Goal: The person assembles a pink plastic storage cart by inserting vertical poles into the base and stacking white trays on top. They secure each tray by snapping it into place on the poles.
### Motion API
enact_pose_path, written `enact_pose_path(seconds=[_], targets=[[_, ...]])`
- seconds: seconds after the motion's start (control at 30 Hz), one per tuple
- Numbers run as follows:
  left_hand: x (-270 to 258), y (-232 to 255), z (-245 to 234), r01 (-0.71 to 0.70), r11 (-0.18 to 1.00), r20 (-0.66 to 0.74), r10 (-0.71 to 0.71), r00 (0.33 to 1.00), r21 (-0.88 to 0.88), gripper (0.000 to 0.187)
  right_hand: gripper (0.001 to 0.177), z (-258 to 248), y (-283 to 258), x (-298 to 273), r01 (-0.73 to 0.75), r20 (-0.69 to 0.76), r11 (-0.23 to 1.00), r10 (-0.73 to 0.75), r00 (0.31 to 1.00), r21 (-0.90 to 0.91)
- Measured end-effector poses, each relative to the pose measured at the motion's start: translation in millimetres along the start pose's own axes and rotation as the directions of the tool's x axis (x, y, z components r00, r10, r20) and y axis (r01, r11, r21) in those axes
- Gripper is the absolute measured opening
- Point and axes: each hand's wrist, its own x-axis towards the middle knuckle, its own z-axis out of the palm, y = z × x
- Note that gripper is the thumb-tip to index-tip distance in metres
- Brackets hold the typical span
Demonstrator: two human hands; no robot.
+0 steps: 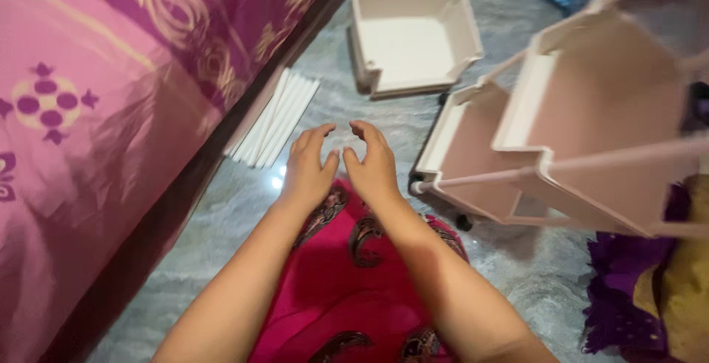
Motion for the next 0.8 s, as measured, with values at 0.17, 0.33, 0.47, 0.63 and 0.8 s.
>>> enact_pose_path(seconds=[0.17,0.33,0.47,0.63,0.8], targets=[[-3,-54,9,0.136,0.991,0.019,-0.136,0.991,0.015,0.049,0.043,51,36,0,-0.098,0.147,0.994,0.103,0.984,-0.040],[5,-106,18,0.259,0.965,0.000,-0.259,0.966,0.040,0.046,0.044,96,68,13,-0.158,0.229,0.986,0.164,0.959,-0.047],[9,-146,20,0.260,0.961,-0.047,-0.257,0.965,0.094,0.041,0.044,122,87,24,-0.057,0.268,0.996,0.071,0.961,-0.062],[21,-197,21,0.345,0.907,0.022,-0.361,0.932,0.243,0.042,0.045,148,105,47,-0.272,0.370,0.955,0.296,0.881,-0.117],[31,-245,22,0.512,0.747,-0.023,-0.557,0.830,0.424,0.046,0.049,171,124,60,-0.319,0.426,0.945,0.321,0.846,-0.078]])
